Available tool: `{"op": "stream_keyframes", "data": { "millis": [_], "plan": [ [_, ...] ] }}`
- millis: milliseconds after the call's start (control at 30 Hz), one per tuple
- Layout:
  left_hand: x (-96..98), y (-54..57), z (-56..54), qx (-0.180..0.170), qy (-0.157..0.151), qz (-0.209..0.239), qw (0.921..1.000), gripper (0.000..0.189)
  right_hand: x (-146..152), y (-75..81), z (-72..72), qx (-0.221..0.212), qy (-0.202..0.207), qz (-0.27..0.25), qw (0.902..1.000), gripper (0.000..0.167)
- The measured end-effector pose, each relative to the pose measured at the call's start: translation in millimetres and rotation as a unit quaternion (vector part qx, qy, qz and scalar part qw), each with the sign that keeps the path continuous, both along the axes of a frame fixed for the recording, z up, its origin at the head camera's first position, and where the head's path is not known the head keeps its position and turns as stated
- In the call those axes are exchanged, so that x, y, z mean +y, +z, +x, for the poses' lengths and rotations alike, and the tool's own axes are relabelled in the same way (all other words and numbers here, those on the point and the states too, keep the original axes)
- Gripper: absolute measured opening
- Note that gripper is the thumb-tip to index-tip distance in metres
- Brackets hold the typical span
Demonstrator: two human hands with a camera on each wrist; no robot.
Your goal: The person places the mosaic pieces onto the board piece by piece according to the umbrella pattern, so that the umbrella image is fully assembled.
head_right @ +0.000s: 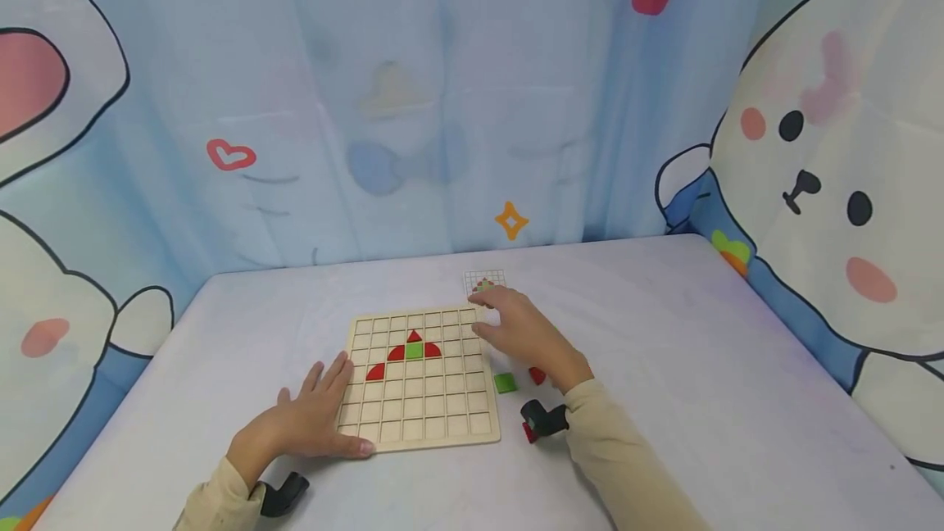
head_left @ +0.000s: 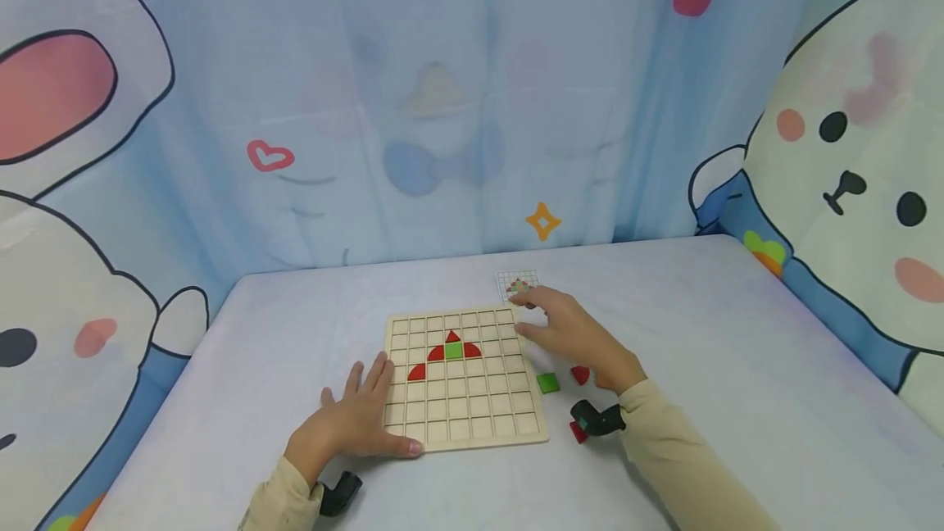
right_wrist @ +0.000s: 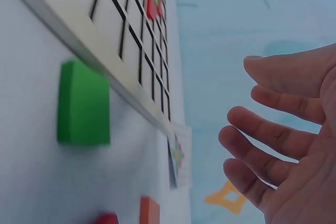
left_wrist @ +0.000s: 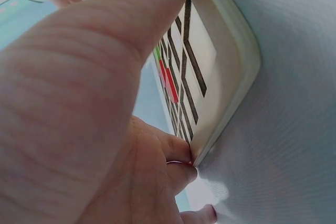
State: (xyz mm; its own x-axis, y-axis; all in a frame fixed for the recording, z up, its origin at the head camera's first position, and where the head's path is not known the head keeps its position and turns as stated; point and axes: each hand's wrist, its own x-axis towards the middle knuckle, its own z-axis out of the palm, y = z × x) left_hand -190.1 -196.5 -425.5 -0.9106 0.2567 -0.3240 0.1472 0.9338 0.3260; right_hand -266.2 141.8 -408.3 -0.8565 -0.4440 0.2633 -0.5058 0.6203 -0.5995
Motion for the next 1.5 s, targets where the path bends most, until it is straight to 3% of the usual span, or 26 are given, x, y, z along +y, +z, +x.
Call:
{"op": "stream_keyframes", "data": {
  "millis": [200,433,700,867,1000,1300,1500],
  "plan": [
    [0.2,2.0,1.9,0.002,-0.001,0.0,1.0,0.136,25.8,2.0,-7.6,-0.03,-0.051,0.009,0.9982,0.043],
    [-2.2,-4.9,0.3,0.001,-0.004,0.011,0.9999,0.139,49.4,-1.0,-13.1,-0.094,-0.092,0.059,0.9896,0.04],
    [-2.8,-2.1,1.8,-0.002,-0.002,0.013,0.9999,0.136,67.8,-7.7,-16.6,-0.151,-0.1,0.104,0.9779,0.026],
    [-6.4,-12.8,-2.0,0.004,-0.007,0.019,0.9998,0.142,75.1,-8.2,-18.1,-0.188,-0.095,0.121,0.97,0.026],
    [-7.8,-16.6,-3.4,0.011,-0.011,0.02,0.9997,0.147,77.7,-10.2,-18.7,-0.19,-0.085,0.131,0.9693,0.027],
    [-1.3,0.7,1.3,-0.003,-0.005,0.005,1.0,0.137,78.9,-14.0,-18.6,-0.178,-0.089,0.127,0.9718,0.02],
    [-0.2,4.0,3.3,0.001,-0.006,0.0,1.0,0.134,79.9,-12.8,-18.9,-0.157,-0.105,0.109,0.9761,0.014]
  ]
}}
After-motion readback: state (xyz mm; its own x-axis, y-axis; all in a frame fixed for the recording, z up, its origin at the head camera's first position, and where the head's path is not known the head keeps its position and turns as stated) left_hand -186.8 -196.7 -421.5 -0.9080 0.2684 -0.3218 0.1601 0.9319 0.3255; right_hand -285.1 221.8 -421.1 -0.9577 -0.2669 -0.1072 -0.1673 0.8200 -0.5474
